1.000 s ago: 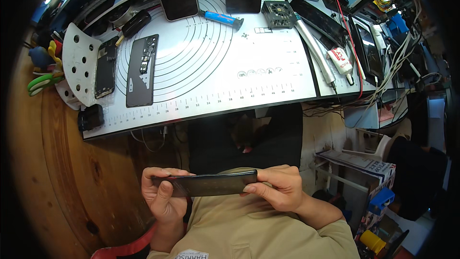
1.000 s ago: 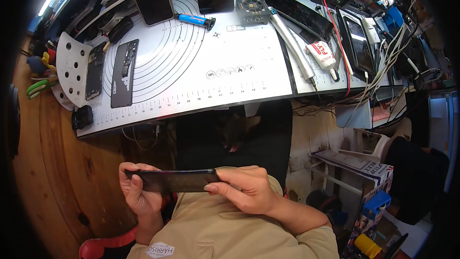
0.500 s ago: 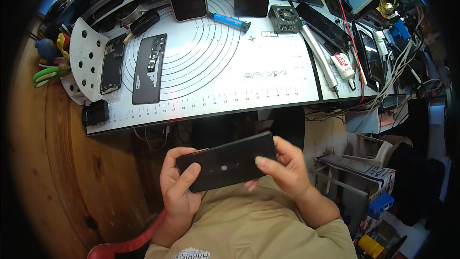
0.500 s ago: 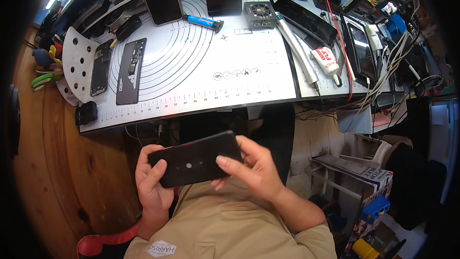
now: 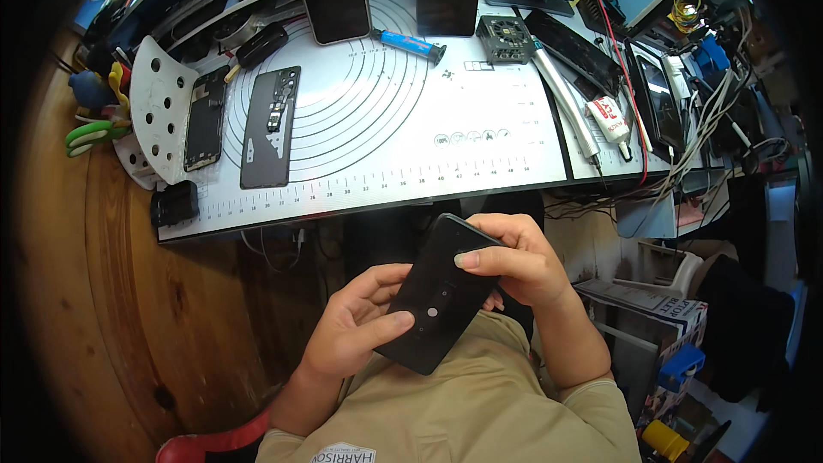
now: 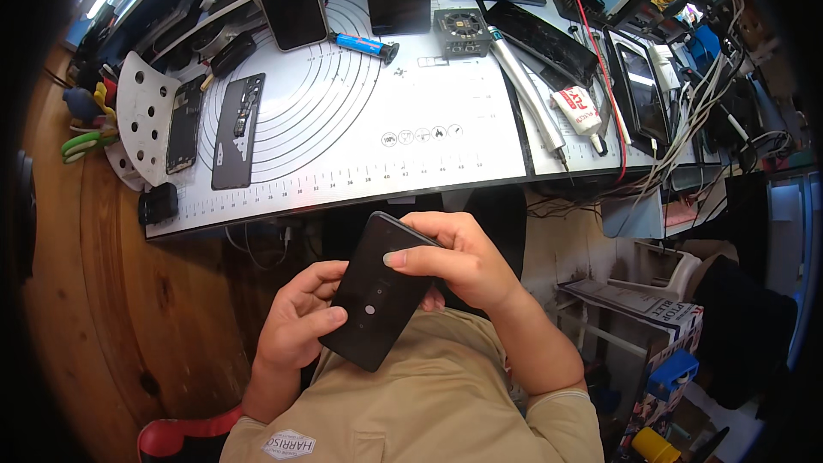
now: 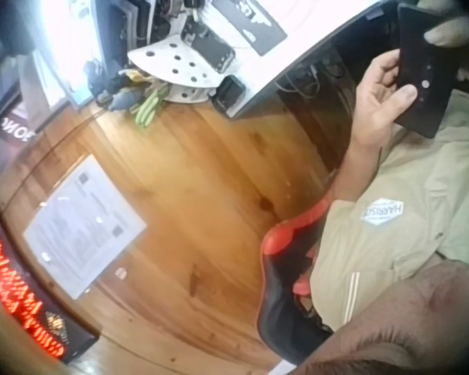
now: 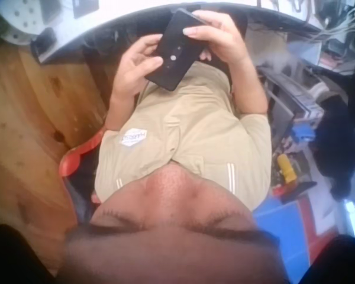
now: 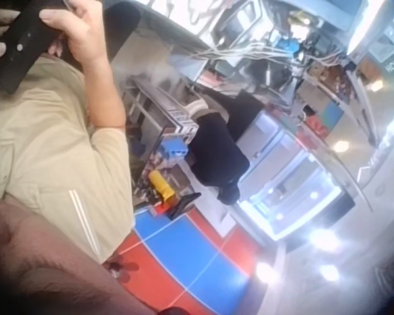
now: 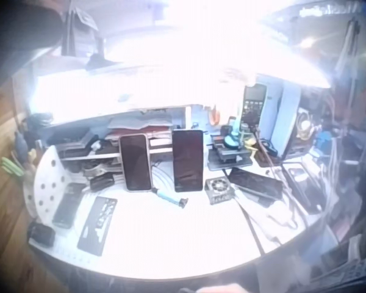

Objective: The person assembles a mobile phone by placing a battery into the chassis, attaching a rear cover, and using a probe to press around the edges of the screen and frame.

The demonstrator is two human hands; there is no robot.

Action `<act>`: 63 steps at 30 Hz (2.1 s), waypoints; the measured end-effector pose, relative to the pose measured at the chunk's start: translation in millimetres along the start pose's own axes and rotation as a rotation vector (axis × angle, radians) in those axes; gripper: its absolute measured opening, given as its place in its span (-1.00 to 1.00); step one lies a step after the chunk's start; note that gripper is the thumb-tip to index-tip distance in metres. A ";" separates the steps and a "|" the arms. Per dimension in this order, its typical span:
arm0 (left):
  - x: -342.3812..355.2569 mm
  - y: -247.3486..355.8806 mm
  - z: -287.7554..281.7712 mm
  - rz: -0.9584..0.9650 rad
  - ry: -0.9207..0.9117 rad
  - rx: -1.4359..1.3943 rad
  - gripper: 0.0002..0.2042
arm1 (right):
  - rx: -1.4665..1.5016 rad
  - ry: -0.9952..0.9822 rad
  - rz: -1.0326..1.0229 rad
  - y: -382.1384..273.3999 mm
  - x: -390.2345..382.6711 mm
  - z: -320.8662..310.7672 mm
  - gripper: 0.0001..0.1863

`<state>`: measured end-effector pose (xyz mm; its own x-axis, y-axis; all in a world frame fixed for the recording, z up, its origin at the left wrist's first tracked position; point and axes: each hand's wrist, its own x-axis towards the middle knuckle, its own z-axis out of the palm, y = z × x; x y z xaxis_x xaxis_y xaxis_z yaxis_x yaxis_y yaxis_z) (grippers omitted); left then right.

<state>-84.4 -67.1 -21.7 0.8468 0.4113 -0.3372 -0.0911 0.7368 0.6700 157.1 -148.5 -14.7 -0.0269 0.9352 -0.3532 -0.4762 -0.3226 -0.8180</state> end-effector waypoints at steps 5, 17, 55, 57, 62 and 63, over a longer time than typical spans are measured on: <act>2.6 -2.6 1.3 0.091 -0.002 0.099 -0.46 | 0.085 0.022 -0.065 11.0 -2.1 -0.4 -0.71; 69.7 55.3 20.6 0.485 0.225 0.052 -0.23 | -0.066 0.193 -0.704 6.9 28.2 19.8 -0.65; 163.7 97.0 12.7 0.442 0.501 0.673 -0.23 | -0.293 0.312 -0.596 0.0 68.9 -9.9 -0.69; 164.7 95.9 12.1 0.460 0.491 0.733 -0.26 | -0.337 0.338 -0.627 -0.8 70.7 -9.2 -0.70; 170.4 94.6 7.8 0.466 0.492 0.718 -0.37 | -0.442 0.442 -0.665 -6.2 74.0 -0.4 -0.78; 170.7 94.6 7.2 0.458 0.501 0.707 -0.40 | -0.443 0.442 -0.666 -6.9 75.6 1.6 -0.78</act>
<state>55.4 69.0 -11.2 0.4722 0.8780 -0.0779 0.1176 0.0248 0.9928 156.9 -75.4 -35.1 0.5150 0.8365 0.1871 0.1103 0.1518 -0.9822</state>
